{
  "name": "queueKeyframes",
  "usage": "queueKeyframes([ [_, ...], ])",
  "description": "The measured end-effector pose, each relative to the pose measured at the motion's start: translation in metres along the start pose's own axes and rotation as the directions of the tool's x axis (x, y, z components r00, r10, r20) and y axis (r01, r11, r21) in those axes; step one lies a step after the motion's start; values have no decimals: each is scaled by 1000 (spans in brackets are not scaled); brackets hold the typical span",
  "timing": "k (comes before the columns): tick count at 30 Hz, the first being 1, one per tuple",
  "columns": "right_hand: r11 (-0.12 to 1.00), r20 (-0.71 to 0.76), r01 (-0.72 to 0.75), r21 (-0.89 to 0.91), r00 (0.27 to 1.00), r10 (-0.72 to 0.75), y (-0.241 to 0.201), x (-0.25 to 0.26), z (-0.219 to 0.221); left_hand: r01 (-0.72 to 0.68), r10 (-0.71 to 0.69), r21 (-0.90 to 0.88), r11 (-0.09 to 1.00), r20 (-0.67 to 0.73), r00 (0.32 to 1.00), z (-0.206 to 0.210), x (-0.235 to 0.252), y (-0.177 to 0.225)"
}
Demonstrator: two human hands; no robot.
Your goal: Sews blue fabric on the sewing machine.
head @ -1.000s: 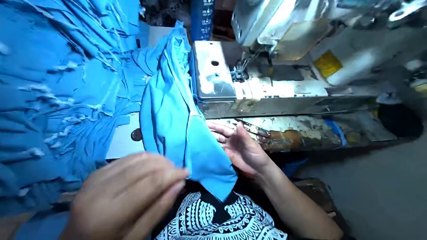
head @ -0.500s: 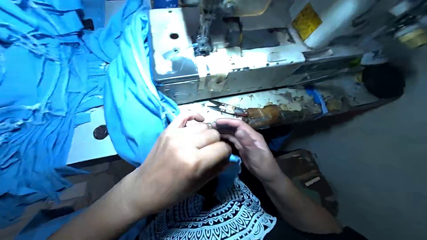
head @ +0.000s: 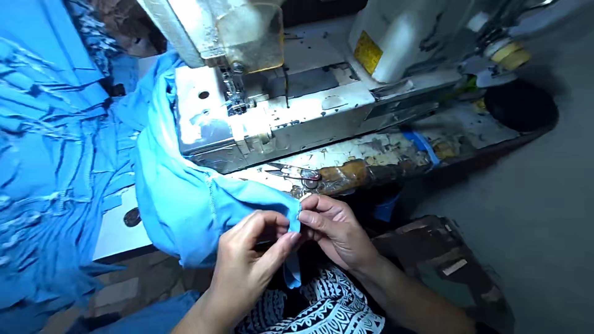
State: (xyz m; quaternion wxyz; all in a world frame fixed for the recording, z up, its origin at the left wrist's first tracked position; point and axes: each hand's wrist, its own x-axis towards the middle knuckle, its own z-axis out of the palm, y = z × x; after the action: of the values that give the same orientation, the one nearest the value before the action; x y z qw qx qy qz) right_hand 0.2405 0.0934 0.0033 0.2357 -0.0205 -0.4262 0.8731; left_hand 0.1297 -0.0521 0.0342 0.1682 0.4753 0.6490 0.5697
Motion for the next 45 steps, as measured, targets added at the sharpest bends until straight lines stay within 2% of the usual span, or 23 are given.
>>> queueKeyframes([
  [3, 976, 14, 143, -163, 990, -143, -1, 6, 3, -40, 43, 82, 996, -39, 998, 2, 9, -1],
  [7, 910, -22, 259, -324, 959, -281, -2, -2, 5, -156, 158, 187, 970, 6, 987, 1, 14, 0],
  [10, 873, -42, 257, -415, 953, -301, -2, -7, 7, -281, 275, 332, 900, 67, 959, -2, 19, 0],
  [12, 847, -16, 257, -464, 954, -298, -3, -7, 9, -324, 310, 369, 871, 99, 946, -8, 20, 0],
  [17, 899, 69, 230, -372, 973, -220, -1, 1, 10, -268, 270, 305, 914, 38, 962, -22, 10, -3],
  [21, 849, 73, 263, -459, 963, -259, 4, 10, 21, -332, 353, 443, 833, 35, 935, -28, 9, -1],
  [23, 818, 71, 276, -505, 958, -279, 6, 13, 25, -338, 361, 445, 829, 35, 932, -32, 12, -2],
  [25, 858, 43, 246, -450, 966, -255, 7, 13, 25, -291, 303, 332, 897, 17, 953, -34, 14, -3],
  [27, 943, -32, 147, -300, 986, -164, 8, 12, 19, -141, 142, 103, 985, 3, 990, -34, 15, -2],
  [29, 981, -119, 55, -185, 990, -78, 8, 9, 12, -15, 16, -52, 999, 33, 999, -33, 16, -3],
  [30, 979, -127, 29, -201, 990, -55, 8, 8, 9, 12, -7, -70, 997, 59, 998, -30, 16, -6],
  [33, 913, -83, 69, -403, 990, -112, 5, 2, 11, 23, -16, -49, 999, 134, 991, -15, 15, -14],
  [35, 841, -122, 114, -528, 970, -208, 3, 1, 13, 39, -28, -100, 994, 112, 993, -13, 19, -15],
  [37, 731, -165, 84, -677, 951, -263, 5, 2, 5, 117, -97, -390, 913, 69, 993, -31, 30, -4],
  [38, 660, -175, 47, -750, 948, -266, 9, 2, -2, 137, -124, -564, 815, 61, 990, -47, 35, 6],
  [39, 637, -181, 21, -771, 951, -250, 14, 2, -8, 131, -118, -679, 722, 66, 991, -65, 36, 15],
  [40, 702, -185, -1, -712, 965, -186, 17, 2, -11, 117, -110, -732, 671, 58, 992, -79, 32, 22],
  [41, 834, -171, -39, -551, 983, -67, 14, 3, -11, 109, -108, -725, 680, 47, 993, -89, 22, 23],
  [42, 945, -112, -115, -306, 990, 84, 7, 6, -10, 108, -124, -683, 723, 25, 992, -96, 9, 19],
  [43, 974, -8, -218, -59, 976, 218, 0, 10, -9, 118, -158, -591, 798, -16, 987, -101, -4, 12],
  [44, 945, 104, -304, 121, 951, 292, -5, 14, -7, 136, -182, -459, 878, -59, 981, -106, -16, 5],
  [45, 906, 183, -354, 232, 931, 317, -8, 19, -4, 152, -190, -318, 936, -90, 978, -111, -24, -1],
])
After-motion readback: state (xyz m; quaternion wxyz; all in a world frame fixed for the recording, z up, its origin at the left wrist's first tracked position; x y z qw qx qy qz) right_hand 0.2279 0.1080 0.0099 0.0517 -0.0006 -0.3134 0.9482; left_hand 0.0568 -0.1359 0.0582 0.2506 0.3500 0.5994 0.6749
